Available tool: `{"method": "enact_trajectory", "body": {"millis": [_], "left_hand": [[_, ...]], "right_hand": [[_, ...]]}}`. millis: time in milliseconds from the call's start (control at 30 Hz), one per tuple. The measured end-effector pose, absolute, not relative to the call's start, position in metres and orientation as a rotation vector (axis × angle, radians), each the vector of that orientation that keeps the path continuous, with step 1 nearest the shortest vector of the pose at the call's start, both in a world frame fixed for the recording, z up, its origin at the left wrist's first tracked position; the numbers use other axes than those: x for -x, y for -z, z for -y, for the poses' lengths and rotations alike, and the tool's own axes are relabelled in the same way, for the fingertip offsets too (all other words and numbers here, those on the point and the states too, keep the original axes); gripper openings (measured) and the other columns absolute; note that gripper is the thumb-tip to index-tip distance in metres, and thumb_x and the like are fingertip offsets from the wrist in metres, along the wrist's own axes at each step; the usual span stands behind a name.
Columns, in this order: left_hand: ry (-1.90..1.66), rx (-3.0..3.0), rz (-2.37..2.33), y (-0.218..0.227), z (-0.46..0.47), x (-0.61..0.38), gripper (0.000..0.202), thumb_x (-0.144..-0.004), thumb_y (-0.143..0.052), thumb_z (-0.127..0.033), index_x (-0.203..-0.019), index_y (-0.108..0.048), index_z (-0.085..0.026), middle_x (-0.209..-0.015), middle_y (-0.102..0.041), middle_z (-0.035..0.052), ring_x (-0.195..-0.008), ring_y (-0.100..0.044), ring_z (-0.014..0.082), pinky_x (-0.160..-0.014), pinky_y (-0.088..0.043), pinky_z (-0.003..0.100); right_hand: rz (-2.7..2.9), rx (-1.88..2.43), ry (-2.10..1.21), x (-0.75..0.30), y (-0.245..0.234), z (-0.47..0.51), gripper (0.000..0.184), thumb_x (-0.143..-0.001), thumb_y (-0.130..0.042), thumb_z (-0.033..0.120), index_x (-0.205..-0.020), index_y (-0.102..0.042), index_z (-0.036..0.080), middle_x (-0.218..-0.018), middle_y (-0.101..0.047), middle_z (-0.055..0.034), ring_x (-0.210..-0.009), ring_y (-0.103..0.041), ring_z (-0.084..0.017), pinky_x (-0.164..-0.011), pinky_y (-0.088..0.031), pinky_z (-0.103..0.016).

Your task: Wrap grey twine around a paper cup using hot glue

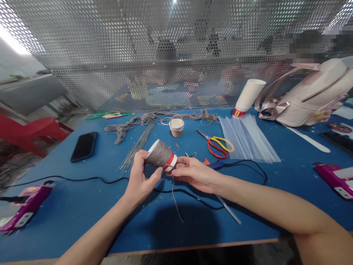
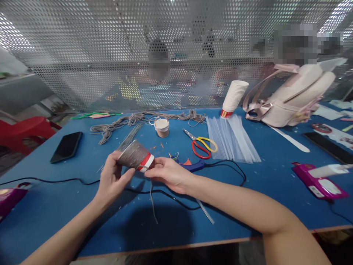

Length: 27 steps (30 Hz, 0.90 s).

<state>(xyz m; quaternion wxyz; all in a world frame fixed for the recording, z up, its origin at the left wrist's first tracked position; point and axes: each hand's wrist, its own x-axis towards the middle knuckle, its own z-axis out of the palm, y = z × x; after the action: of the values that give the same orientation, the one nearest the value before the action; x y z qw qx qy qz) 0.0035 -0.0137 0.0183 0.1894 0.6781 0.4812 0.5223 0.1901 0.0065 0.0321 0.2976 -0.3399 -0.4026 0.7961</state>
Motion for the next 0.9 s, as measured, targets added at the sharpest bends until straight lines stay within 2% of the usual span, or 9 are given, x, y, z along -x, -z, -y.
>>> {"method": "enact_trajectory", "body": {"millis": [100,167,233,333,433,533,667,900], "left_hand": [[-1.452,-1.957,-1.396,-0.018,0.014,-0.002,0.017,-0.076,-0.061,-0.029,-0.082,-0.048,-0.021,-0.08,-0.047,0.001,-0.073,-0.046,0.0163,-0.067,-0.04,0.031],[-1.44,-1.982,-1.432,-0.019,0.013,-0.001,0.015,-0.077,-0.06,-0.03,-0.082,-0.048,-0.021,-0.079,-0.048,0.001,-0.074,-0.045,0.0169,-0.068,-0.04,0.031],[-1.41,-1.988,-1.468,-0.02,0.013,-0.001,0.016,-0.077,-0.06,-0.031,-0.081,-0.049,-0.021,-0.078,-0.048,0.0006,-0.073,-0.045,0.0168,-0.067,-0.039,0.031],[-1.298,-1.957,-1.503,-0.022,0.014,-0.004,0.017,-0.077,-0.059,-0.034,-0.079,-0.049,-0.021,-0.075,-0.047,-0.0006,-0.07,-0.045,0.016,-0.065,-0.038,0.03],[-1.186,-1.884,-1.509,-0.024,0.015,-0.008,0.018,-0.079,-0.056,-0.036,-0.076,-0.048,-0.021,-0.071,-0.046,-0.0022,-0.066,-0.044,0.0148,-0.063,-0.037,0.029],[-1.123,-1.792,-1.474,-0.025,0.016,-0.011,0.019,-0.08,-0.055,-0.038,-0.075,-0.048,-0.021,-0.068,-0.045,-0.0035,-0.063,-0.043,0.0134,-0.06,-0.037,0.028],[-1.077,-1.704,-1.42,-0.029,0.016,-0.015,0.019,-0.074,-0.061,-0.035,-0.077,-0.049,-0.021,-0.067,-0.045,-0.0046,-0.06,-0.043,0.0117,-0.056,-0.036,0.025],[-1.083,-1.78,-1.424,-0.026,0.016,-0.017,0.025,-0.068,-0.066,-0.032,-0.079,-0.047,-0.02,-0.072,-0.045,-0.0044,-0.065,-0.044,0.0112,-0.06,-0.038,0.024]], "right_hand": [[1.023,0.89,-2.257,-0.188,-0.037,-0.003,0.027,-0.065,-0.075,0.022,-0.084,-0.058,0.016,-0.066,-0.056,0.0052,-0.052,-0.053,-0.007,-0.06,-0.049,-0.025],[1.243,1.013,-2.079,-0.194,-0.039,-0.002,0.02,-0.07,-0.073,0.023,-0.079,-0.056,0.016,-0.057,-0.048,0.0085,-0.045,-0.04,-0.005,-0.049,-0.039,-0.021],[1.573,1.092,-1.683,-0.202,-0.04,-0.002,0.013,-0.076,-0.068,0.021,-0.074,-0.057,0.016,-0.059,-0.05,0.0066,-0.05,-0.041,-0.006,-0.051,-0.036,-0.021],[1.94,0.994,-1.037,-0.21,-0.039,-0.002,0.009,-0.083,-0.062,0.019,-0.075,-0.062,0.017,-0.071,-0.058,0.0012,-0.064,-0.049,-0.009,-0.062,-0.039,-0.023],[2.07,0.883,-0.706,-0.213,-0.035,-0.002,0.012,-0.088,-0.057,0.021,-0.08,-0.065,0.017,-0.074,-0.06,-0.0011,-0.066,-0.051,-0.011,-0.064,-0.039,-0.024],[2.12,0.858,-0.556,-0.213,-0.032,-0.004,0.016,-0.091,-0.054,0.023,-0.082,-0.066,0.016,-0.074,-0.06,-0.0023,-0.064,-0.05,-0.011,-0.063,-0.039,-0.024],[2.118,0.883,-0.529,-0.213,-0.029,-0.008,0.018,-0.092,-0.053,0.025,-0.082,-0.066,0.017,-0.073,-0.059,-0.002,-0.064,-0.051,-0.011,-0.063,-0.039,-0.024],[2.109,0.85,-0.507,-0.212,-0.03,-0.008,0.018,-0.093,-0.053,0.023,-0.082,-0.066,0.016,-0.072,-0.059,-0.0018,-0.063,-0.052,-0.011,-0.062,-0.039,-0.024]]}}
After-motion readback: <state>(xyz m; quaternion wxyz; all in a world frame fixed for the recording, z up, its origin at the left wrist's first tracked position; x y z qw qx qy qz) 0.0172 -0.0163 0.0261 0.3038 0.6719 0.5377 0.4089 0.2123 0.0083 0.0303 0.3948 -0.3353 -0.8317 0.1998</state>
